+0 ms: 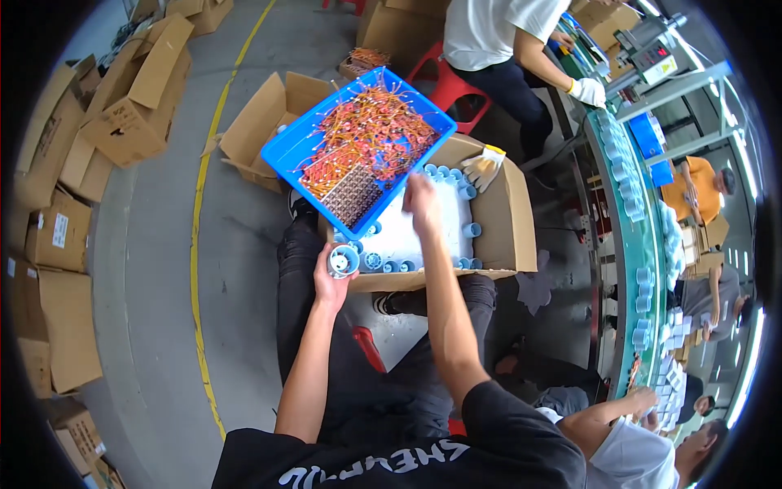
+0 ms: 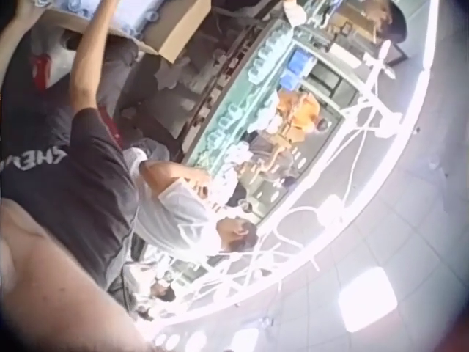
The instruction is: Assembling small electronic components into cylindrical white housings at a factory workstation.
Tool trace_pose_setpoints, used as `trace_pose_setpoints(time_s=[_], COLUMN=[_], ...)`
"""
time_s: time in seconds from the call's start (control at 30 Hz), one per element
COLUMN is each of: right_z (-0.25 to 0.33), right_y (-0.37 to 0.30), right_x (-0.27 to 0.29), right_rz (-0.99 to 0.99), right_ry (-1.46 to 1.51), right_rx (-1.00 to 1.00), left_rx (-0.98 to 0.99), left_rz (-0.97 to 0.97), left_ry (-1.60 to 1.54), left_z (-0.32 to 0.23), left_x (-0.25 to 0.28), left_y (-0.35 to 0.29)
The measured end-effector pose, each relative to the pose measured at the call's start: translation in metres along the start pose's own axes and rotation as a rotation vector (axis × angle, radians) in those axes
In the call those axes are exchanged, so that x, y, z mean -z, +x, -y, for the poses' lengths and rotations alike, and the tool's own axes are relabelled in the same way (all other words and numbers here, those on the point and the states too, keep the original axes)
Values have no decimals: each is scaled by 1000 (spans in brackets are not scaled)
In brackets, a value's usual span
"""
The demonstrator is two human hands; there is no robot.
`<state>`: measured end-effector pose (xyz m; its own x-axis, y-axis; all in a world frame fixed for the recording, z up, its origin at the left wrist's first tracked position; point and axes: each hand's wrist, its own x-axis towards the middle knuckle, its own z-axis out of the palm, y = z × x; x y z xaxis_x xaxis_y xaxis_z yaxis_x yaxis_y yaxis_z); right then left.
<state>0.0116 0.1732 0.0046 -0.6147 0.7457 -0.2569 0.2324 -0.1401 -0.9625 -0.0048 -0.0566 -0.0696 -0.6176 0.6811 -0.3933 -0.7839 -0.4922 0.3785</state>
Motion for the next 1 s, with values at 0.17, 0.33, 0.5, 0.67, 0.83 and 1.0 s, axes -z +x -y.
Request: trace_pose_setpoints(time_s=[0.17, 0.33, 0.5, 0.67, 0.83, 1.0], right_z=[-84, -109, -103, -9, 50, 87], right_y=[-122, -225, -281, -303, -297, -285], right_x=[36, 90, 90, 70, 76, 72], right_rz=[-116, -105, -14, 5, 127, 97], right_ry=[121, 195, 265, 207, -49, -465], right_rx=[-349, -264, -270, -63, 294, 663], left_rx=[31, 82, 111, 98, 101, 139], left_rz=[100, 67, 189, 211, 283, 364], left_ry=[7, -63, -69, -88, 83, 87], left_z=[8, 17, 9, -2, -16, -26], left_x=[4, -16, -52, -86, -104, -117], left_y=[4, 6, -31, -75, -97, -112])
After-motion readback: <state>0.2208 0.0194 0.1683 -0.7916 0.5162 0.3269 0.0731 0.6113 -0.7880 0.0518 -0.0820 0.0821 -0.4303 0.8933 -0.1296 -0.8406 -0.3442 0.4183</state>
